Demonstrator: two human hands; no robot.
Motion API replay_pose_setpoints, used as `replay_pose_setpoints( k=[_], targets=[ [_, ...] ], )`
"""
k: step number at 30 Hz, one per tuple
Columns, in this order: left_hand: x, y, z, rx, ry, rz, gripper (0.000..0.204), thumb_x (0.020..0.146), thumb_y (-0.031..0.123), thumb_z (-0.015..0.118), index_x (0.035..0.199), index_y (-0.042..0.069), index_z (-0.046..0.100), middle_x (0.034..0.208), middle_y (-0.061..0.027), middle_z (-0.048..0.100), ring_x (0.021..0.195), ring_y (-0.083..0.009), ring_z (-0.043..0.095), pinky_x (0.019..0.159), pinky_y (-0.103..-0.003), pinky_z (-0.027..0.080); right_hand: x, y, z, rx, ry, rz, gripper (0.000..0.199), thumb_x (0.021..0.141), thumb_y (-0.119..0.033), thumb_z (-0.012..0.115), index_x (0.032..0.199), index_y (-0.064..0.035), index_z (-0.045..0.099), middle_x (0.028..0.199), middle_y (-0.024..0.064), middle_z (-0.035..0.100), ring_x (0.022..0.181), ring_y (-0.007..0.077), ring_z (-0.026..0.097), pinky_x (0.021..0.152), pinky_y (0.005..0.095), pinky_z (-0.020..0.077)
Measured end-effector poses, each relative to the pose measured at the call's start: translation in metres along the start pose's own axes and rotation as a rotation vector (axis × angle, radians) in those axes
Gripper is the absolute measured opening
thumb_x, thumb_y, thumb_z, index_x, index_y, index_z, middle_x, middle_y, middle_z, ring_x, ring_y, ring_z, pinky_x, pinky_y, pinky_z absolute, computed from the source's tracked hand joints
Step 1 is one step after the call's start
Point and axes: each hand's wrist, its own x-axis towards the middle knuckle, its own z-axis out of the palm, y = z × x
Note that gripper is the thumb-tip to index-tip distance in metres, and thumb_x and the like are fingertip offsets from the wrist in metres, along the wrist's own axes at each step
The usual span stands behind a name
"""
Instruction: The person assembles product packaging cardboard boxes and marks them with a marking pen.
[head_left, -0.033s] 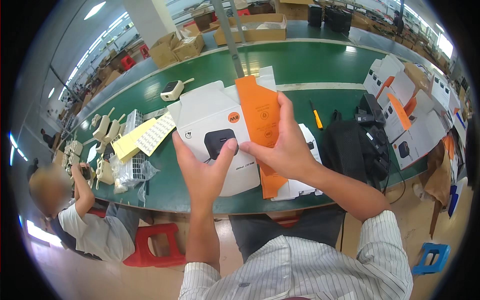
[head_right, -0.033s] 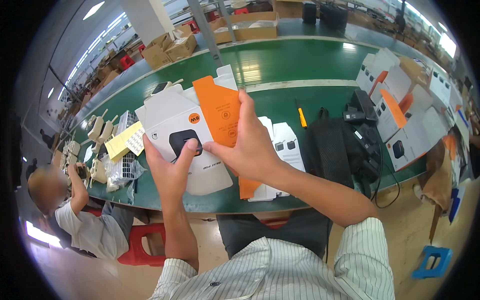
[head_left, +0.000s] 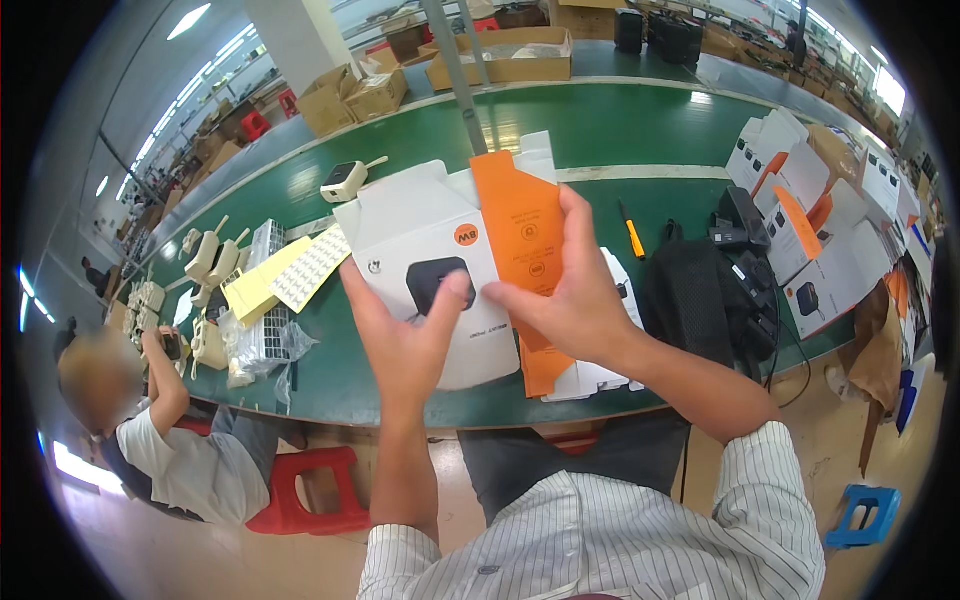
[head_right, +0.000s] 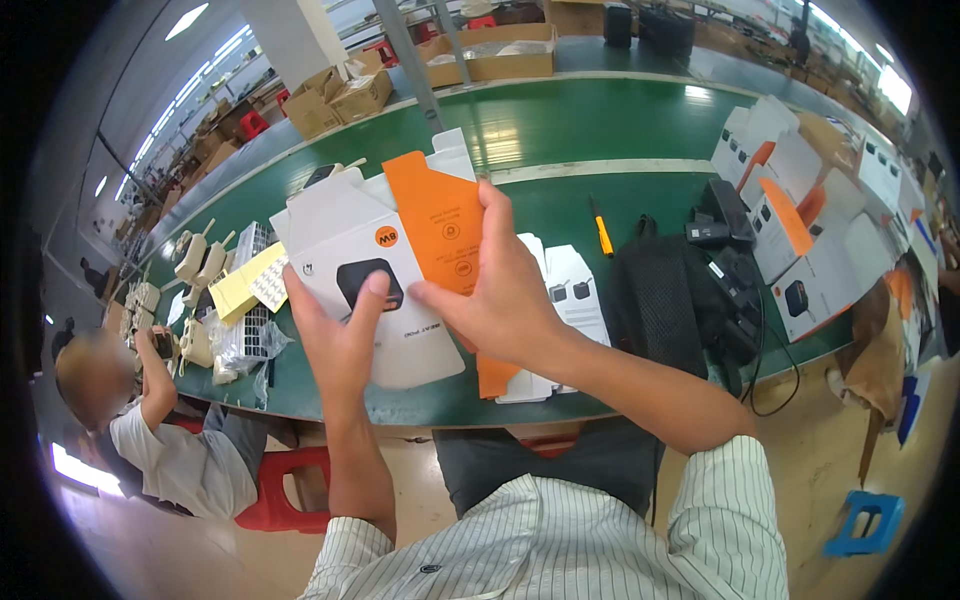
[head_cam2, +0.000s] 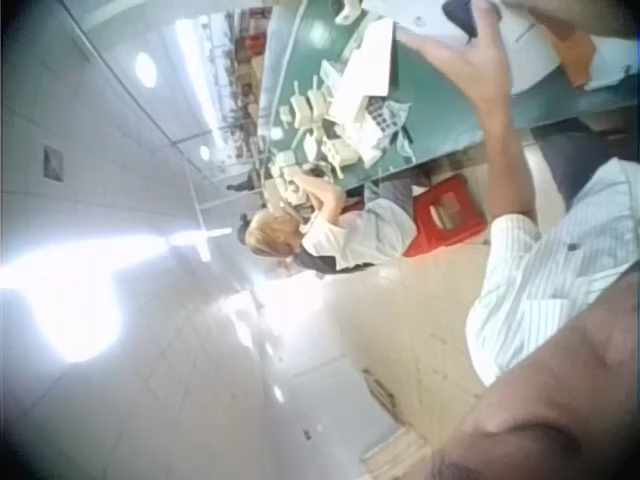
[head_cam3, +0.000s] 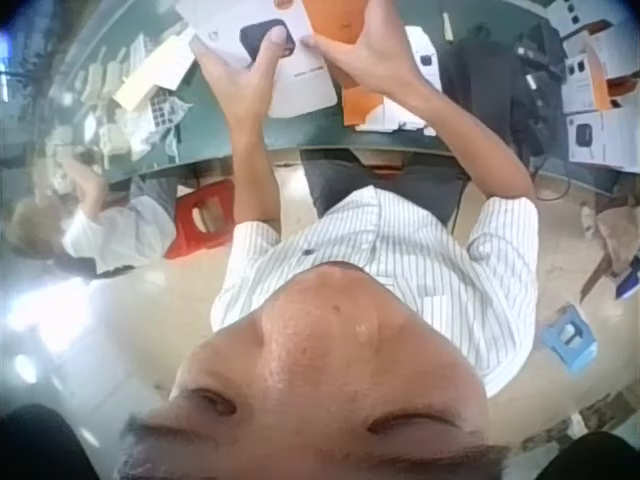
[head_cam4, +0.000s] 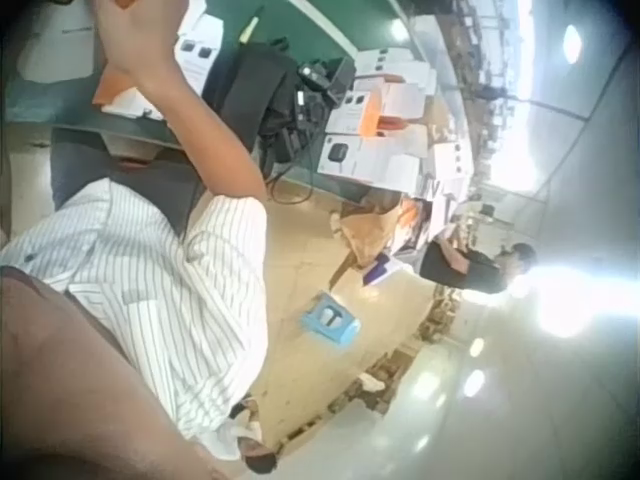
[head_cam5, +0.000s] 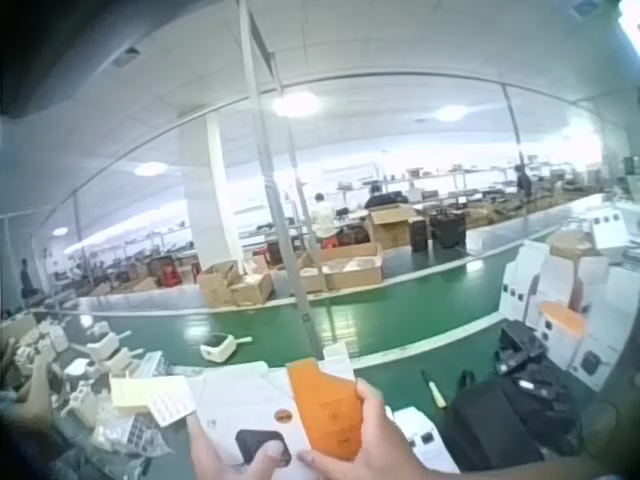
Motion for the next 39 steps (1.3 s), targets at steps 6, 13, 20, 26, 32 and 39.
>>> replay_pose_setpoints(
  k=[6, 13, 20, 26, 32, 39],
  targets=[
    [0.01, -0.001, -0.003, 0.58, -0.165, 0.304, 0.116, 0.068, 0.031, 0.084, 0.148, -0.005, 0.009, 0.14, -0.0244, 0.032, 0.129, -0.0351, 0.034, 0.106, -0.043, 0.032, -0.008, 0.001, 0.003, 0.314, 0.002, -0.018, 0.055, 0.086, -0.001, 0.062, 0.13, 0.0021, 0.029, 0.12, 0.0223, 0.056, 0.11, 0.0301, 0.061, 0.089, 0.0352, 0.0478],
    [0.008, -0.001, -0.026, 0.26, -0.359, 0.221, 0.165, 0.035, 0.057, 0.091, 0.148, -0.003, -0.013, 0.152, -0.0286, 0.008, 0.139, -0.0392, 0.02, 0.113, -0.044, 0.02, -0.01, -0.024, -0.005, 0.32, -0.792, -0.096, 0.083, 0.081, -0.004, 0.068, 0.146, -0.0062, 0.015, 0.148, 0.0178, 0.022, 0.135, 0.0327, 0.038, 0.111, 0.0454, 0.0341],
    [-0.007, -0.009, -0.042, 0.008, -0.564, 0.066, 0.161, 0.031, 0.049, 0.093, 0.15, 0.001, -0.004, 0.15, -0.0289, 0.016, 0.141, -0.0378, 0.021, 0.113, -0.045, 0.021, 0.019, -0.025, -0.02, -0.008, -0.711, -0.445, 0.073, 0.069, -0.003, 0.075, 0.136, -0.0124, 0.046, 0.139, 0.0175, 0.038, 0.124, 0.0344, 0.049, 0.101, 0.0424, 0.0438],
    [-0.024, 0.016, -0.035, -0.332, -0.215, -0.167, 0.151, 0.035, 0.037, 0.096, 0.15, 0.004, 0.004, 0.142, -0.0204, 0.034, 0.13, -0.0335, 0.041, 0.107, -0.044, 0.034, 0.025, -0.01, -0.019, 0.031, -0.622, -0.502, 0.057, 0.067, -0.01, 0.083, 0.118, -0.0137, 0.058, 0.14, 0.0179, 0.038, 0.118, 0.0327, 0.053, 0.097, 0.0407, 0.0488],
    [-0.02, 0.015, -0.038, -0.203, -0.242, -0.162, 0.118, 0.049, 0.017, 0.093, 0.145, 0.002, 0.024, 0.132, -0.014, 0.048, 0.123, -0.0267, 0.05, 0.101, -0.04, 0.042, 0.021, 0.005, -0.006, 0.188, -0.474, -0.377, 0.062, 0.068, -0.017, 0.085, 0.122, -0.0133, 0.054, 0.138, 0.0153, 0.039, 0.125, 0.0303, 0.047, 0.095, 0.04, 0.0485],
    [0.003, -0.016, -0.077, -0.486, -0.381, -0.296, 0.106, 0.055, 0.03, 0.093, 0.138, -0.004, 0.035, 0.129, -0.014, 0.053, 0.118, -0.0237, 0.055, 0.098, -0.037, 0.045, 0.04, -0.002, 0.013, 0.518, -0.72, 0.022, 0.099, 0.076, -0.012, 0.079, 0.152, -0.0096, 0.015, 0.133, 0.0143, 0.049, 0.123, 0.0226, 0.05, 0.104, 0.0354, 0.0383]
  ],
)
